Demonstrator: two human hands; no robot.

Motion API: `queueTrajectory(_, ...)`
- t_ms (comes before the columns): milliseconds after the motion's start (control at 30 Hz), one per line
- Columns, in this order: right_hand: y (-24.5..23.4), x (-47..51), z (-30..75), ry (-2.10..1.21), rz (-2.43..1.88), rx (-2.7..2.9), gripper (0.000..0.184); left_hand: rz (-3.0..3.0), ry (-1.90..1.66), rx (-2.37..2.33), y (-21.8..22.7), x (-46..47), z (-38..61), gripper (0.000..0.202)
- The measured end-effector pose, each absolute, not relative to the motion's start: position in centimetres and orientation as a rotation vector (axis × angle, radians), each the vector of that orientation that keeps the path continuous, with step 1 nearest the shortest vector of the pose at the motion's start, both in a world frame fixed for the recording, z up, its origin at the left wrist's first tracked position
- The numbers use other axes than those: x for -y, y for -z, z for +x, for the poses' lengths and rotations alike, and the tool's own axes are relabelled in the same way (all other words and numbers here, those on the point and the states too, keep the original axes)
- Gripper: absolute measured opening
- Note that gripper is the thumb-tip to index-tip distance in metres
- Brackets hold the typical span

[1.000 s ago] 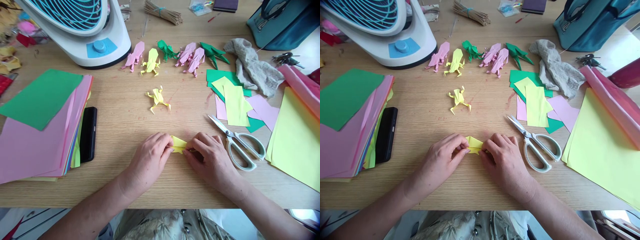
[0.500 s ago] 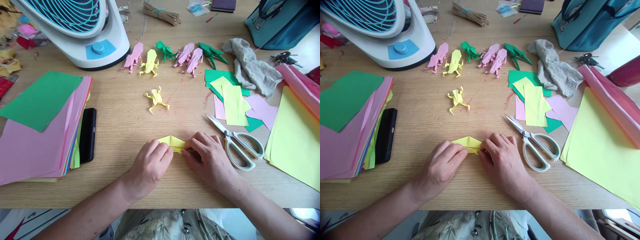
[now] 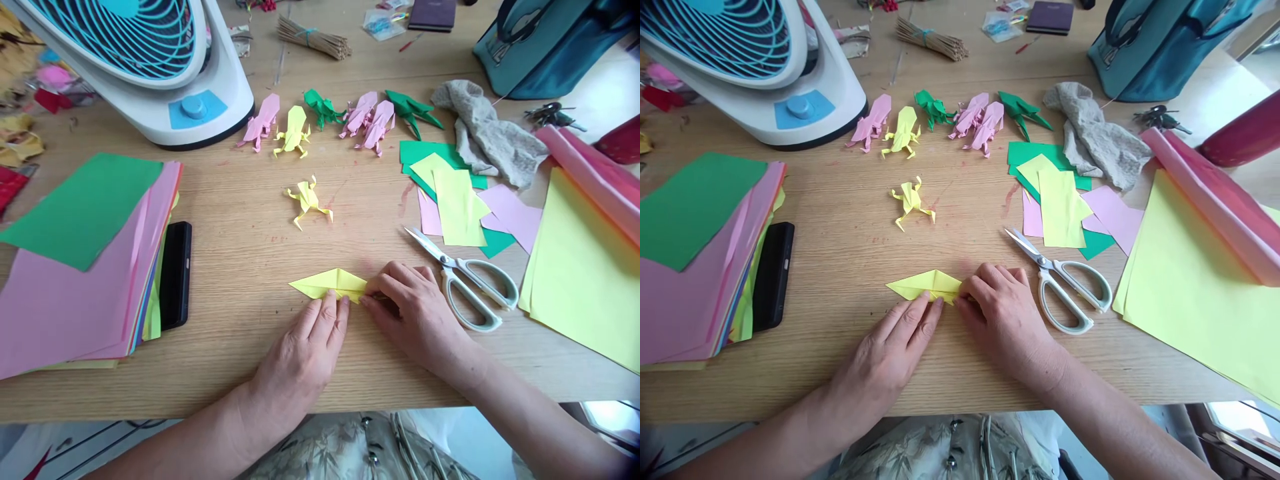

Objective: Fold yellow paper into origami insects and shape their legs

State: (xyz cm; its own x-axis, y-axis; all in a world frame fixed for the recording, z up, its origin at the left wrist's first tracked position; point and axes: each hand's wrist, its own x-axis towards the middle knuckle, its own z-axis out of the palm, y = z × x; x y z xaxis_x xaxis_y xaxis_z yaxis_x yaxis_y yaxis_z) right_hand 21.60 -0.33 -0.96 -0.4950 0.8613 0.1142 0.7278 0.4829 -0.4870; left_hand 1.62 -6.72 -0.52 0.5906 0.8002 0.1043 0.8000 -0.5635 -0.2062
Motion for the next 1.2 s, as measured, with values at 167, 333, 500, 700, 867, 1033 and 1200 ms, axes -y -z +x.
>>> queueTrajectory(167,1.1,0.5,22.6,-0.570,-1.295,2.340,0.008,-2.607,-0.015,1.282,0.4,6.2,1.6,0.043)
queueTrajectory(333,1.0,0.5,22.2,-0.560,-1.322,2.345,0.006,-2.652,0.050,1.268,0.2,6.0,1.4,0.043)
queueTrajectory(500,0.8,0.3,21.8,-0.573,-1.365,2.345,0.007,-2.685,0.092,1.216,0.4,5.7,1.4,0.042)
queueTrajectory(700,0.7,0.2,21.9,-0.628,-1.411,2.336,0.007,-2.705,-0.016,1.191,0.5,5.5,1.2,0.047)
queueTrajectory(867,0.9,0.2,22.2,-0.685,-1.388,2.311,0.006,-2.751,-0.148,1.088,0.4,5.2,0.8,0.051)
queueTrajectory(1033,0.9,0.0,23.3,-0.684,-1.337,2.262,0.007,-2.799,-0.228,1.077,0.5,5.1,0.7,0.052)
queueTrajectory(1200,0.6,2.0,24.3,-0.491,-1.327,2.266,0.008,-2.772,-0.206,1.141,0.2,5.1,1.0,0.053)
